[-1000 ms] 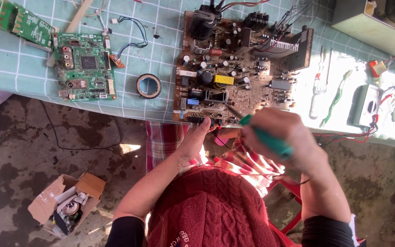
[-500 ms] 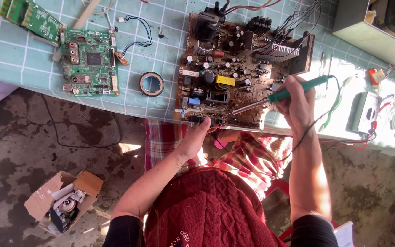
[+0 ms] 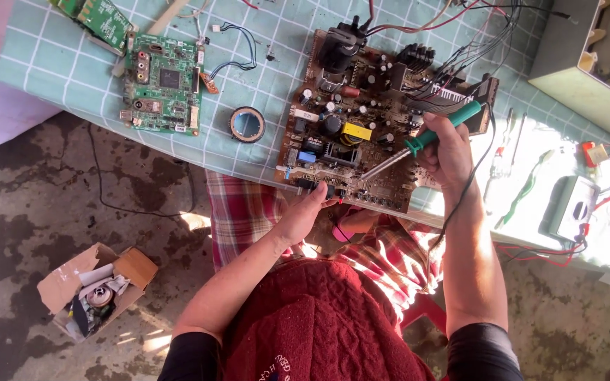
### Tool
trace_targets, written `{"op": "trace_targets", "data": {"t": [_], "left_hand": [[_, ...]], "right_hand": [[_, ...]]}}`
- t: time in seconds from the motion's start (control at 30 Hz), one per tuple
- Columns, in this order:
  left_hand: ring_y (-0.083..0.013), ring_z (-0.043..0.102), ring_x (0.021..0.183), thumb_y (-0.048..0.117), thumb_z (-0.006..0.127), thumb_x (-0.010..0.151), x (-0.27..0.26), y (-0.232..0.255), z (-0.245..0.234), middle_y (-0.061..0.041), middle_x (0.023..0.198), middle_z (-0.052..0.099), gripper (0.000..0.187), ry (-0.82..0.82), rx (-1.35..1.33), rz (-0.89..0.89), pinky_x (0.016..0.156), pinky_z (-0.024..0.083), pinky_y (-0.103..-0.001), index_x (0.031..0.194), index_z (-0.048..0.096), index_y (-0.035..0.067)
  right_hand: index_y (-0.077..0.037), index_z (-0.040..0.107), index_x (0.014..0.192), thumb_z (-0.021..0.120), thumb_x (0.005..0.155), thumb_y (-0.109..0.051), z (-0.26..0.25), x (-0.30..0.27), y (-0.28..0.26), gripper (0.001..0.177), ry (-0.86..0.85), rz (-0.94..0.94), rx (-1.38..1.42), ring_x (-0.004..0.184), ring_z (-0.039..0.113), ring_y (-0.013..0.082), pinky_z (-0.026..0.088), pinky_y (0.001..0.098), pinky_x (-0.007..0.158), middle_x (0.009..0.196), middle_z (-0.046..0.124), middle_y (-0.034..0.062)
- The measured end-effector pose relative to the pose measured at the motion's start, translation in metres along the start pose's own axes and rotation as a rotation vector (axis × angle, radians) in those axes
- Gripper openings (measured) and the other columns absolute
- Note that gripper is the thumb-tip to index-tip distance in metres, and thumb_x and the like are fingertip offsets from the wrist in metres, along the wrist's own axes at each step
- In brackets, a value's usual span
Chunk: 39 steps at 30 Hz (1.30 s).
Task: Cleaning and repairing a large circuit board using a brush and a soldering iron.
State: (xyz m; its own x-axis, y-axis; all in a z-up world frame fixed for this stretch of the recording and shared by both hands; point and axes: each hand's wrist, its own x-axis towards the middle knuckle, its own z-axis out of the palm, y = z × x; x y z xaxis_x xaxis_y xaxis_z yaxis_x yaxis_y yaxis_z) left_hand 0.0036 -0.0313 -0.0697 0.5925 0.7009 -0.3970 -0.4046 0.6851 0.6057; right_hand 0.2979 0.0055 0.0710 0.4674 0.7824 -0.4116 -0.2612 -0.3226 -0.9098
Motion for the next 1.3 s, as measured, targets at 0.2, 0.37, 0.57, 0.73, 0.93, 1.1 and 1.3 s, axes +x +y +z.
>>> {"op": "trace_targets", "data": {"t": [0.2,0.37,0.57,0.73,0.93,1.1,1.3], "left_hand": [[-0.0249,0.067,0.111,0.043,0.06,0.105,-0.017,0.039,0.035,-0.014,0.108,0.072,0.048,0.006,0.038,0.008,0.114,0.044,-0.051,0.111,0.073,-0.003],[-0.0245,0.068,0.109,0.039,0.06,0.105,-0.008,0.017,0.025,-0.012,0.109,0.072,0.042,0.051,0.014,0.012,0.111,0.049,-0.05,0.111,0.072,-0.001],[-0.0248,0.065,0.11,0.039,0.058,0.106,-0.005,0.001,0.004,-0.013,0.109,0.07,0.045,0.04,0.058,0.009,0.114,0.046,-0.05,0.11,0.072,-0.004],[-0.0253,0.065,0.111,0.04,0.058,0.106,-0.004,-0.001,0.002,-0.013,0.107,0.069,0.045,0.038,0.068,-0.013,0.114,0.046,-0.049,0.108,0.073,-0.003],[-0.0252,0.064,0.115,0.04,0.058,0.106,-0.001,-0.011,-0.006,-0.015,0.111,0.071,0.047,0.032,0.08,-0.021,0.117,0.041,-0.05,0.111,0.073,-0.004],[-0.0233,0.065,0.113,0.038,0.057,0.107,0.0,-0.019,-0.011,-0.013,0.109,0.071,0.044,0.042,0.056,-0.011,0.115,0.044,-0.049,0.112,0.073,-0.003],[-0.0213,0.065,0.112,0.037,0.058,0.106,-0.001,-0.022,-0.01,-0.011,0.109,0.071,0.041,0.051,0.042,-0.013,0.114,0.046,-0.048,0.113,0.073,0.0]], "right_hand": [[0.006,0.066,0.081,0.072,0.095,-0.022,0.003,-0.001,-0.003,0.032,-0.002,0.014,-0.045,0.033,0.033,0.0115,0.032,0.0243,0.028,0.047,0.037,0.0114],[0.005,0.067,0.081,0.072,0.095,-0.022,0.004,-0.005,-0.002,0.031,0.019,0.027,-0.041,0.033,0.036,0.012,0.034,0.0251,0.028,0.048,0.04,0.0117],[0.006,0.066,0.082,0.073,0.095,-0.022,-0.001,-0.005,0.002,0.031,0.014,0.04,-0.031,0.033,0.037,0.0126,0.035,0.0257,0.027,0.048,0.04,0.0129],[0.005,0.065,0.082,0.073,0.095,-0.021,-0.004,-0.002,0.005,0.03,0.014,0.045,-0.008,0.032,0.038,0.0116,0.036,0.0252,0.027,0.047,0.041,0.0119],[0.006,0.065,0.081,0.073,0.094,-0.021,-0.003,-0.001,0.006,0.031,0.03,0.058,-0.003,0.032,0.038,0.0128,0.036,0.0258,0.027,0.047,0.041,0.0127],[0.006,0.065,0.08,0.074,0.094,-0.021,-0.002,0.001,0.006,0.031,0.027,0.074,0.007,0.034,0.039,0.0136,0.036,0.0267,0.027,0.047,0.04,0.0128],[0.006,0.065,0.081,0.074,0.094,-0.021,-0.007,0.003,0.008,0.031,0.034,0.095,0.022,0.033,0.039,0.0145,0.037,0.0274,0.027,0.047,0.041,0.0134]]}}
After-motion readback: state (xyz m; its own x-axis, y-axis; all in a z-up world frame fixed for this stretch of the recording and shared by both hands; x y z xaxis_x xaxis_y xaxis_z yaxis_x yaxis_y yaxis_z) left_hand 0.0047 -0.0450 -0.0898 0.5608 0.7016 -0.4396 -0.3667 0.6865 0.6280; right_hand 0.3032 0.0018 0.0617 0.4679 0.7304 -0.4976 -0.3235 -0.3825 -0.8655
